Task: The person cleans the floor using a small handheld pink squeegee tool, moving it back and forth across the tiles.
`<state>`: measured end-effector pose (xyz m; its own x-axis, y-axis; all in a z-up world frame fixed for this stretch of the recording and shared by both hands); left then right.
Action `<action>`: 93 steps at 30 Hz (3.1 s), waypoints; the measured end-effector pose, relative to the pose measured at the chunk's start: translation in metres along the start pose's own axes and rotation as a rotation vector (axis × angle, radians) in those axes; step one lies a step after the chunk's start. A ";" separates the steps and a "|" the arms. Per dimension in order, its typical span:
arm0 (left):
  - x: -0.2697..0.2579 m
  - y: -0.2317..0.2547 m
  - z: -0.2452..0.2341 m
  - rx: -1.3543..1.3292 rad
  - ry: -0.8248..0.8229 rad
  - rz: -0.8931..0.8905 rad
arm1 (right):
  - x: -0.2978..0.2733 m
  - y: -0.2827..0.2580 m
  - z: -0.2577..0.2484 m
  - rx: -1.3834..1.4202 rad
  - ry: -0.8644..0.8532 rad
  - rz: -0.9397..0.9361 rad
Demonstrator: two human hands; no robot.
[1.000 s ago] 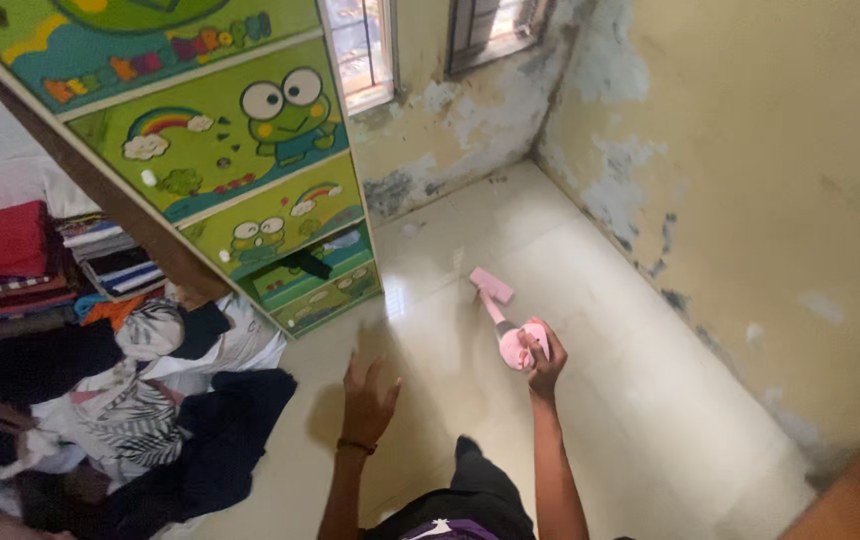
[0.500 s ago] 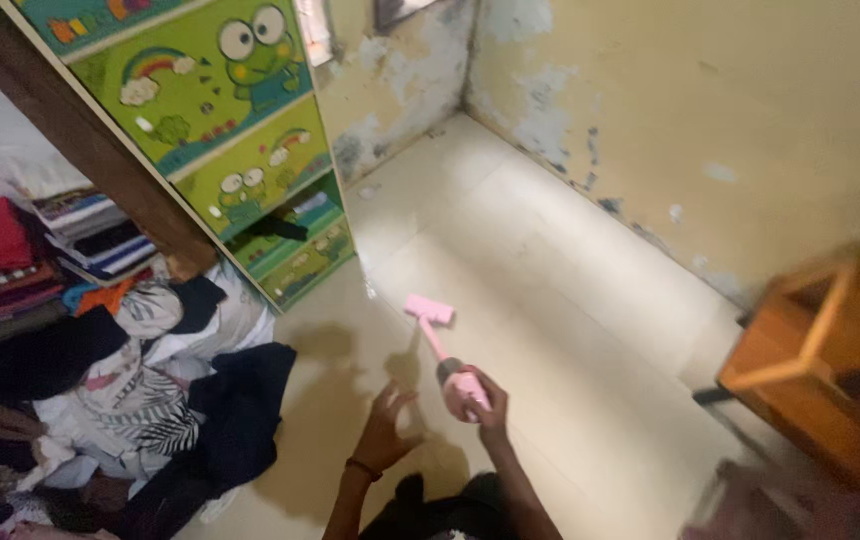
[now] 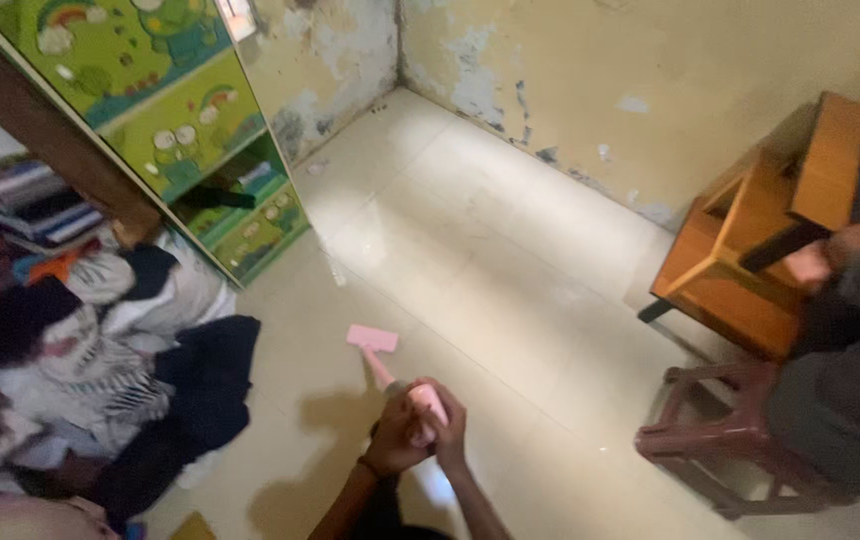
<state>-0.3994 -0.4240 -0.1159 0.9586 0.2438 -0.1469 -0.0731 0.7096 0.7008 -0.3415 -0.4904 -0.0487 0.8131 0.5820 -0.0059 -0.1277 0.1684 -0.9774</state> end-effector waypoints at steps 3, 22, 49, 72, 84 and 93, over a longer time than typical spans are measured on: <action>-0.034 -0.022 0.019 1.234 0.018 0.475 | -0.050 -0.012 -0.021 -0.070 -0.012 -0.052; -0.078 0.093 0.018 1.174 0.428 0.621 | -0.034 -0.071 0.075 -0.504 -0.489 -0.093; 0.179 0.247 -0.006 1.405 0.169 0.889 | 0.270 -0.037 0.051 -0.634 -0.324 0.026; 0.505 0.412 -0.047 1.413 0.209 0.875 | 0.644 -0.017 -0.199 -0.611 0.194 0.310; 0.612 0.511 -0.142 1.504 0.185 0.890 | 0.769 0.010 -0.125 -0.766 0.107 0.433; 0.644 0.606 -0.222 1.391 0.355 1.007 | 0.884 -0.016 -0.017 -0.831 -0.017 0.326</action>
<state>0.1122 0.3098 0.0597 0.5766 0.4483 0.6830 -0.0972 -0.7924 0.6022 0.3889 0.0084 -0.0422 0.7988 0.5134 -0.3136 0.1074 -0.6346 -0.7653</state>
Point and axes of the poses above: each hand's wrist, its own x-axis towards the middle knuckle, its own z-axis out of the palm, y = z × x, the point moved 10 cm from there along x, towards the middle knuckle
